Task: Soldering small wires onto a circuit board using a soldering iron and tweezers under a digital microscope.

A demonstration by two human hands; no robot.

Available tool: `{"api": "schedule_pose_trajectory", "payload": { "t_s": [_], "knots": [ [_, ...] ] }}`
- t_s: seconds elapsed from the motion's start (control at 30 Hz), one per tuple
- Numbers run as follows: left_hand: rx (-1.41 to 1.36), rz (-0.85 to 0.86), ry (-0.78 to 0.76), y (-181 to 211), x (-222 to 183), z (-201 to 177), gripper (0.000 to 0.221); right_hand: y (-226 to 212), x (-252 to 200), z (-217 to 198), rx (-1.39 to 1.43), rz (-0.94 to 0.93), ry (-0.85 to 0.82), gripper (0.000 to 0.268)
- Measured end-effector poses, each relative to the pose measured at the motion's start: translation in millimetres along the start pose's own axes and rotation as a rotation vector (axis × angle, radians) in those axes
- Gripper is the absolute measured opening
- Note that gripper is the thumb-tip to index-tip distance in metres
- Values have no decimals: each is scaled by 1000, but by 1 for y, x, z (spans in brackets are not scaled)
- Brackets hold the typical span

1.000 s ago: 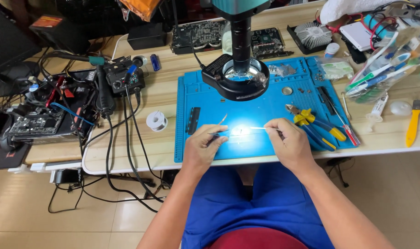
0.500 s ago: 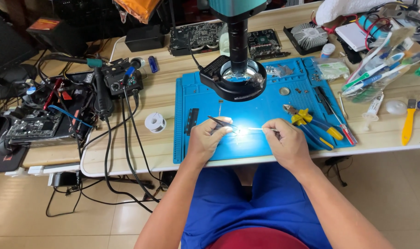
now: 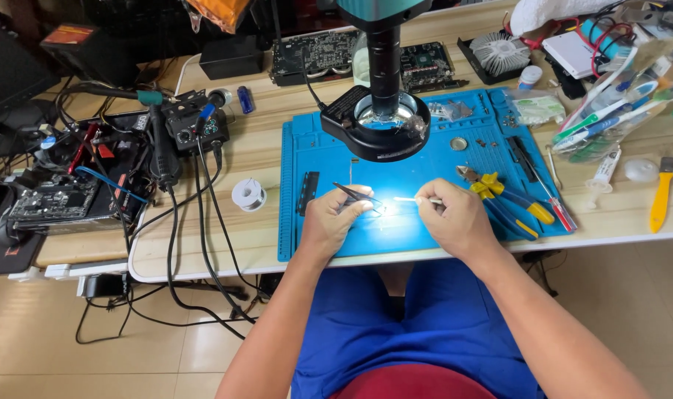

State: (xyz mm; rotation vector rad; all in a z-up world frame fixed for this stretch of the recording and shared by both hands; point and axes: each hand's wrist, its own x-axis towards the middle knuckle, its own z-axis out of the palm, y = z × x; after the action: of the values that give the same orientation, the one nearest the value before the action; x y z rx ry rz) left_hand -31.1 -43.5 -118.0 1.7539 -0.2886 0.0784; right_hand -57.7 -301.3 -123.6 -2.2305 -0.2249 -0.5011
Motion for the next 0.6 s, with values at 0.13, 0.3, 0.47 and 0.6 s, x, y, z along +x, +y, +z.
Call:
{"api": "schedule_pose_trajectory", "payload": {
  "t_s": [0.13, 0.3, 0.47, 0.6],
  "knots": [
    [-9, -10, 4, -2, 0, -1, 28, 20, -5, 11, -8, -3, 56, 4],
    [-20, -1, 2, 1, 1, -1, 27, 19, -10, 12, -25, -42, 85, 3],
    [3, -43, -12, 8, 2, -1, 27, 14, -10, 11, -31, -83, 61, 7],
    [-6, -78, -13, 7, 3, -1, 25, -6, -6, 4, -40, -120, 22, 8]
  ]
}}
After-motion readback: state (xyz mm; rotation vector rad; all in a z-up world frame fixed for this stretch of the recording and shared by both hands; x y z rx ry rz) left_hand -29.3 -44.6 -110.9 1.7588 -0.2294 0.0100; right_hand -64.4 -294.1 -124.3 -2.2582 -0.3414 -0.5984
